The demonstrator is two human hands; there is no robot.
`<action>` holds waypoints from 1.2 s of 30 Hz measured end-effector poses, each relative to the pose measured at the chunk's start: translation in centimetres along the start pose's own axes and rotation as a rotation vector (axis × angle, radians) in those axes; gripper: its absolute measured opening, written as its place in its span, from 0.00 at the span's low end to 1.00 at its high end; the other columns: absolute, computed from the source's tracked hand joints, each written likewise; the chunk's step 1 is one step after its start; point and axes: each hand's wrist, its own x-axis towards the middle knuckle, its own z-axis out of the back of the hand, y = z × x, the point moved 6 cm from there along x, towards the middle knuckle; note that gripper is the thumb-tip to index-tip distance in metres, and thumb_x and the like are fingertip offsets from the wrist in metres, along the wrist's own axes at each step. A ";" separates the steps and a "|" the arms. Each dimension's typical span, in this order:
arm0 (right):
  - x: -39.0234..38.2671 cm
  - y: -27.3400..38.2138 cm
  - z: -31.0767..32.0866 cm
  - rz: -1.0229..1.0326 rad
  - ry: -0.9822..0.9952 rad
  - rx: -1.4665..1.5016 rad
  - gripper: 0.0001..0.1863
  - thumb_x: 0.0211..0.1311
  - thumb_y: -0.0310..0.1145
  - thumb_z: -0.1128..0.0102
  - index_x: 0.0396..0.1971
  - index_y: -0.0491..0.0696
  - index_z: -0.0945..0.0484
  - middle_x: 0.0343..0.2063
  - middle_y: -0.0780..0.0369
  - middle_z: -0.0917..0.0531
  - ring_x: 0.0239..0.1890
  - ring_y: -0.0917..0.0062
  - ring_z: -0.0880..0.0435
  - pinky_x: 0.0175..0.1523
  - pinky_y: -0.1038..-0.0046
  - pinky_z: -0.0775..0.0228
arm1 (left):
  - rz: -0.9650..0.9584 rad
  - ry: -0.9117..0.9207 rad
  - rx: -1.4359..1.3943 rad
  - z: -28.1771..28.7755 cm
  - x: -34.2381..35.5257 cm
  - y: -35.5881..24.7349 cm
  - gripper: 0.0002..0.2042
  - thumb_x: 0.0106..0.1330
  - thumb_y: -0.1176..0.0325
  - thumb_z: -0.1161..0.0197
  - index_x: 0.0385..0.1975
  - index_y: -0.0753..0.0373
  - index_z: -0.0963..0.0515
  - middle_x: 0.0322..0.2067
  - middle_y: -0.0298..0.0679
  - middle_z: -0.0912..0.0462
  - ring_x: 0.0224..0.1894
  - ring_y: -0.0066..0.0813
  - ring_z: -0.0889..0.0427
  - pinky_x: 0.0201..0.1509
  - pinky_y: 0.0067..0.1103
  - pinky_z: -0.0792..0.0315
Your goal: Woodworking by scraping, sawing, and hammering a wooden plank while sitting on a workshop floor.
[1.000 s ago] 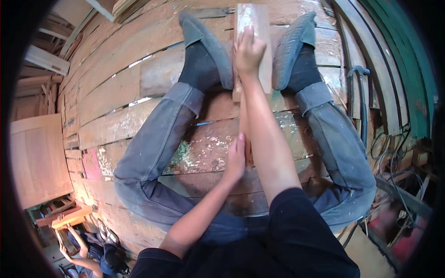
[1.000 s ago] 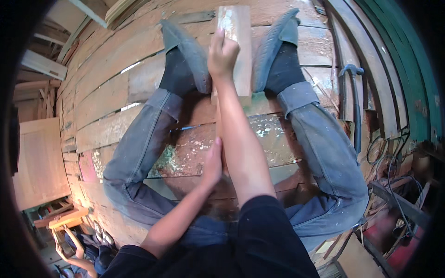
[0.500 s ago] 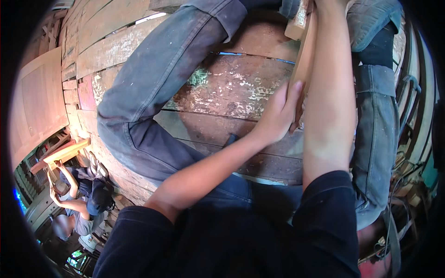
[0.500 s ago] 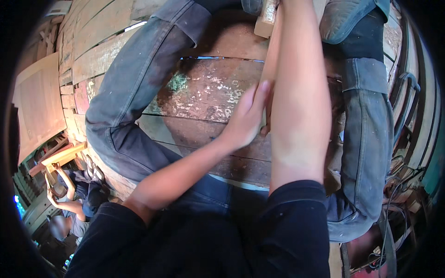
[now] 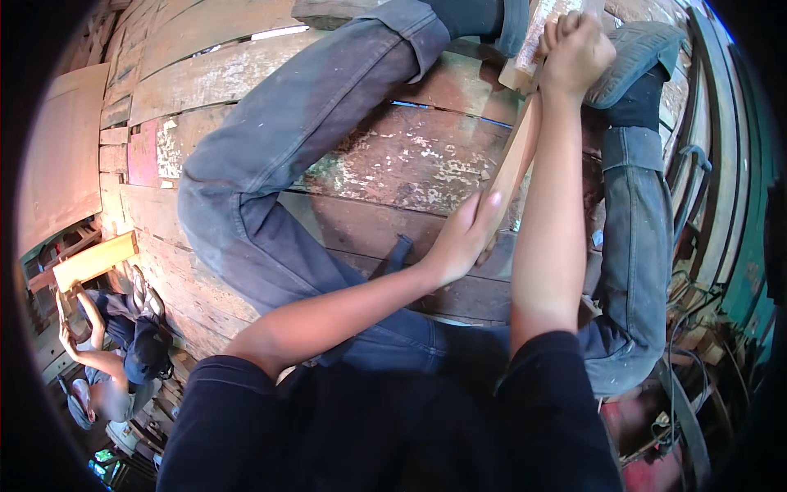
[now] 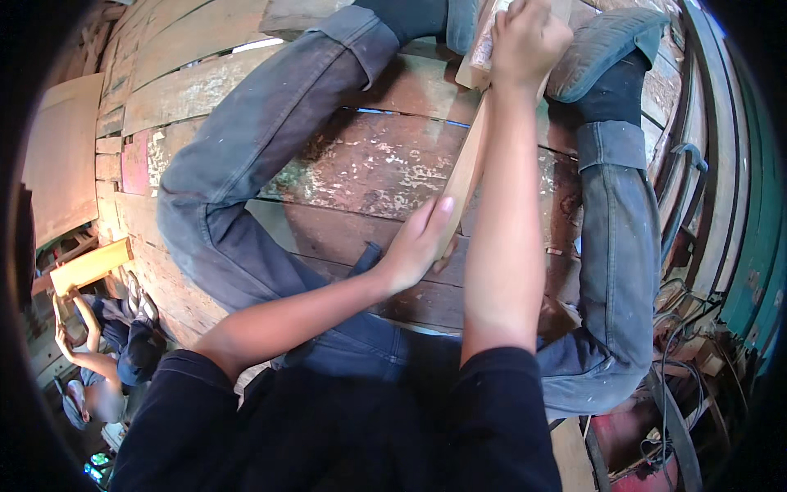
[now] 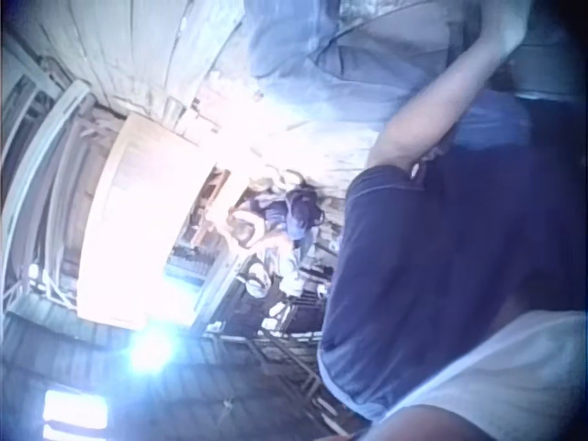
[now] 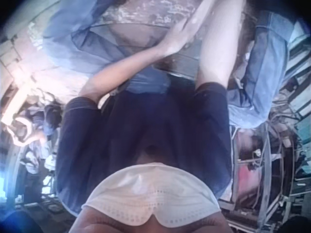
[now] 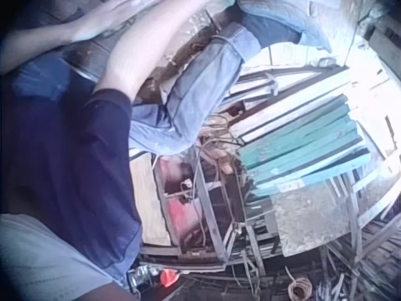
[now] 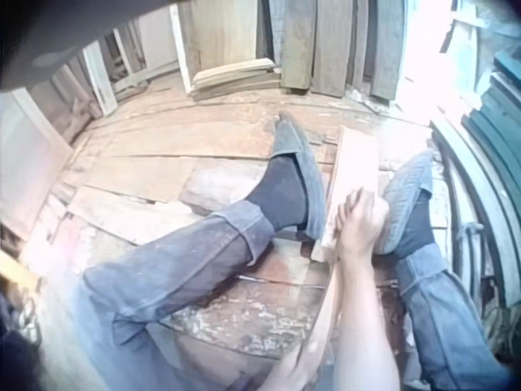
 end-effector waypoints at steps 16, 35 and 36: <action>16.6 -9.5 0.1 0.867 -0.132 -1.602 0.20 0.57 0.37 0.51 0.47 0.42 0.27 0.43 0.51 0.22 0.36 0.60 0.21 0.41 0.53 0.34 | -0.163 0.056 0.055 -2.6 8.0 -7.7 0.25 0.73 0.45 0.62 0.36 0.64 0.31 0.17 0.34 0.32 0.11 0.20 0.35 0.13 0.18 0.39; 9.4 -4.8 0.8 0.605 -0.204 -1.096 0.10 0.62 0.31 0.56 0.39 0.44 0.27 0.39 0.49 0.22 0.42 0.51 0.25 0.42 0.50 0.37 | -0.090 -0.087 0.212 -1.6 4.9 -6.0 0.22 0.74 0.49 0.62 0.34 0.63 0.31 0.20 0.35 0.30 0.13 0.19 0.34 0.16 0.16 0.38; 11.0 -5.5 -3.2 0.390 -0.096 -0.940 0.10 0.61 0.30 0.55 0.37 0.43 0.28 0.36 0.49 0.23 0.39 0.50 0.25 0.41 0.52 0.37 | -0.249 -0.216 0.187 0.5 6.1 -7.4 0.22 0.74 0.49 0.62 0.35 0.63 0.30 0.19 0.35 0.29 0.13 0.19 0.34 0.15 0.16 0.38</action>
